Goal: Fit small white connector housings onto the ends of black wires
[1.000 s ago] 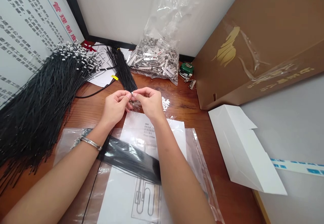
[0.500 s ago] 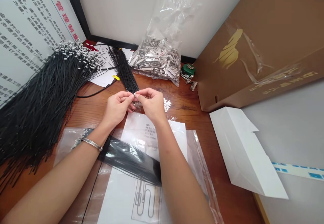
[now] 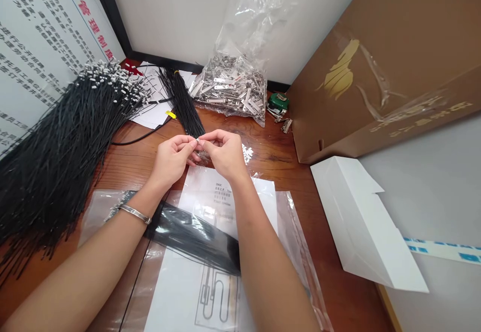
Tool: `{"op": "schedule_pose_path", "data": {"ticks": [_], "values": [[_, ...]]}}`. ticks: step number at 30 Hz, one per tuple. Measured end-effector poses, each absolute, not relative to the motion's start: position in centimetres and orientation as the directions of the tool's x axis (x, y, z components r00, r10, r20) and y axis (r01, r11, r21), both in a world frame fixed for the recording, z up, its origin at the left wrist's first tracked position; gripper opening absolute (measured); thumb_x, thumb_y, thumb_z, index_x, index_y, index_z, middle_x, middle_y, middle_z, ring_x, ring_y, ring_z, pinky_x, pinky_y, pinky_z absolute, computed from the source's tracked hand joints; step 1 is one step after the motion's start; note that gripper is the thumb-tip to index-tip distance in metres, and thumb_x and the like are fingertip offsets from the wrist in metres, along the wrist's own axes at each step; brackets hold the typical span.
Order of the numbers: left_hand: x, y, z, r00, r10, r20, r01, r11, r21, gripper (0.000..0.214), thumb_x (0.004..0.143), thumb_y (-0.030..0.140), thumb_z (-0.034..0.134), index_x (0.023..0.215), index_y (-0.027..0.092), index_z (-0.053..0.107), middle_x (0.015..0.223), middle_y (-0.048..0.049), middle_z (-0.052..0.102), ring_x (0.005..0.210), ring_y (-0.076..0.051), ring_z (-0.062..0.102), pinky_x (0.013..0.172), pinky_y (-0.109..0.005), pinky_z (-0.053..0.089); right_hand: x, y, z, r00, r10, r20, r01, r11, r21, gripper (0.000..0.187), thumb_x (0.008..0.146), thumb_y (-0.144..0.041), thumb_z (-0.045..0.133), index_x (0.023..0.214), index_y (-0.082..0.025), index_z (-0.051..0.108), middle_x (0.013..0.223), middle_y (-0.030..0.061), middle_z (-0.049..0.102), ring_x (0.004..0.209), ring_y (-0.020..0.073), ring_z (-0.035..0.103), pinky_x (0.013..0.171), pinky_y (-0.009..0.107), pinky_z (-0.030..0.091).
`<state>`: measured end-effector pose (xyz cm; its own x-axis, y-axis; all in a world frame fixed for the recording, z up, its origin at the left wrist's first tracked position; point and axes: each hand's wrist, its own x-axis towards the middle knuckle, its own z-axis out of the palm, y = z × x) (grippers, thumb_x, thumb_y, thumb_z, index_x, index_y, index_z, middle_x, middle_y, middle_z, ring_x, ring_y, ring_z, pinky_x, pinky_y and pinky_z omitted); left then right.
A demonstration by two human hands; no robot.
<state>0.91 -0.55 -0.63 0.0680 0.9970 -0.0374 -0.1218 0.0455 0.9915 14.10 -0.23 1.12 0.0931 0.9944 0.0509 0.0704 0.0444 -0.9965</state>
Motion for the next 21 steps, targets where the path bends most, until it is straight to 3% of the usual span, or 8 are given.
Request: {"op": "schedule_pose_path", "data": {"ticks": [21], "values": [[0.91,-0.54,-0.23,0.025,0.998,-0.052,-0.131,0.055,0.990,0.014,0.078,0.027,0.066,0.079,0.013,0.064,0.075,-0.0049,0.072,0.053,-0.009,0.060,0.048,-0.020,0.049,13.78,-0.32,1.12,0.096,0.994,0.059,0.050,0.055,-0.997,0.010,0.065,-0.024,0.072,0.071,-0.017,0.068,0.065,0.0017,0.070,0.065,0.0155,0.066,0.066,0.031,0.052]]}}
